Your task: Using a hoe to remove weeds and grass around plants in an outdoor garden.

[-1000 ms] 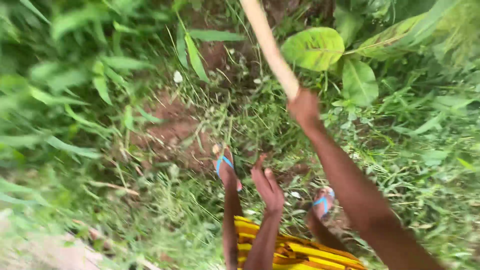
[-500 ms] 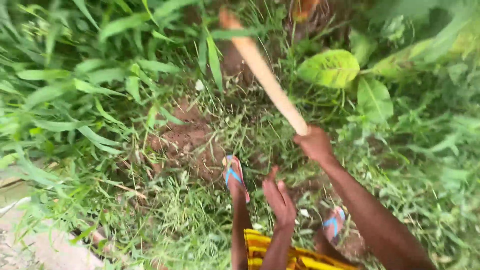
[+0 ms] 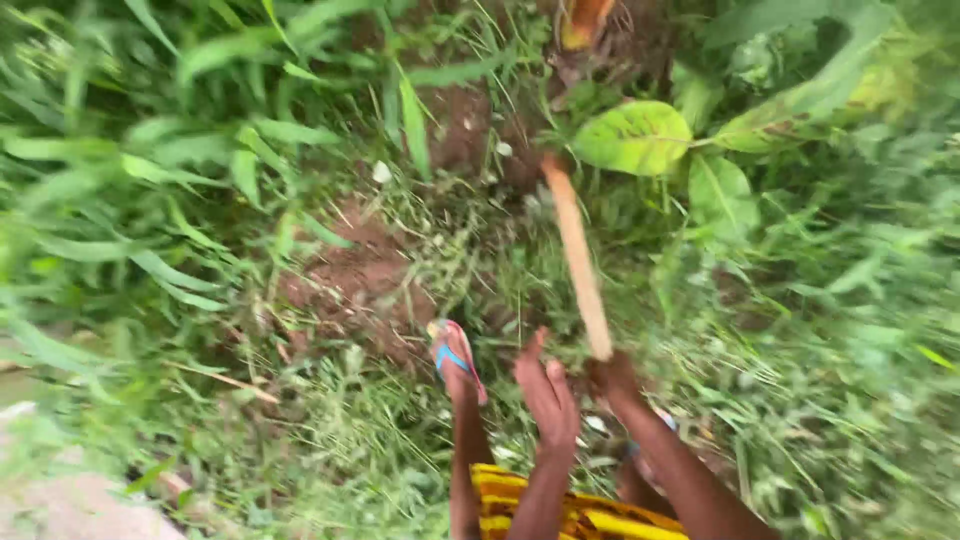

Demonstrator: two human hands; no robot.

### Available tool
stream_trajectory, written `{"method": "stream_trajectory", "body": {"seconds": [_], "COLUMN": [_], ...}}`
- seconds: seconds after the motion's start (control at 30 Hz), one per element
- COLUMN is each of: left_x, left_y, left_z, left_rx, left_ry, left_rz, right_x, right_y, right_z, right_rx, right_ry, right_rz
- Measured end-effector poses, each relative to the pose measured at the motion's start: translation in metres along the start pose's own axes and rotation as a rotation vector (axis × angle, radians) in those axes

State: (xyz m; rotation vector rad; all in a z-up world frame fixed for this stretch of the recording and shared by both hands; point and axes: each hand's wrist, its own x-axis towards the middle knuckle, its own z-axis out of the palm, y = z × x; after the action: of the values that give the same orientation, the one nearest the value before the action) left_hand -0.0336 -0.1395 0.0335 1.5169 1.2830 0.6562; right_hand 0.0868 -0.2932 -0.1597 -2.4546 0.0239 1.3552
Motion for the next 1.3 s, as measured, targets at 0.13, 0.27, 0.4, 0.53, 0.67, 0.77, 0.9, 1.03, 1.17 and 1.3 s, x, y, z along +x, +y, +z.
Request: {"method": "stream_trajectory", "body": {"seconds": [0.13,0.27,0.4,0.53,0.67,0.77,0.9,1.03,1.17,1.3], "left_x": [-0.03,0.002,0.003,-0.007,-0.012,0.002,-0.062,-0.004,-0.001,0.008], "left_y": [-0.033,0.008,0.019,0.007,0.008,-0.008,-0.108,0.006,0.011,0.019], "left_z": [0.011,-0.002,-0.01,-0.003,0.001,0.006,0.034,0.0,-0.002,-0.005], "left_rx": [0.232,0.052,0.031,0.021,0.048,0.038,0.263,0.098,0.094,0.116], "left_ry": [0.007,0.0,-0.012,0.007,-0.02,0.001,0.01,0.016,0.031,0.091], "left_rz": [-0.017,0.026,0.048,0.049,-0.052,-0.013,-0.129,-0.015,0.048,0.147], "right_x": [-0.076,-0.095,-0.052,0.029,0.044,0.04,-0.102,-0.104,-0.064,0.063], "right_y": [-0.071,-0.202,-0.276,-0.195,0.016,0.006,-0.148,-0.259,-0.282,-0.045], "right_z": [-0.059,-0.117,-0.125,-0.052,0.017,0.033,-0.055,-0.097,-0.07,0.067], "right_rx": [0.476,0.456,0.408,0.36,-0.252,0.005,0.245,0.339,0.453,-0.188], "right_ry": [-0.115,-0.123,0.085,0.277,0.44,0.264,-0.075,-0.032,0.082,0.277], "right_rz": [0.172,-0.005,-0.396,-0.649,-0.638,-0.432,0.016,-0.195,-0.441,-0.528]}}
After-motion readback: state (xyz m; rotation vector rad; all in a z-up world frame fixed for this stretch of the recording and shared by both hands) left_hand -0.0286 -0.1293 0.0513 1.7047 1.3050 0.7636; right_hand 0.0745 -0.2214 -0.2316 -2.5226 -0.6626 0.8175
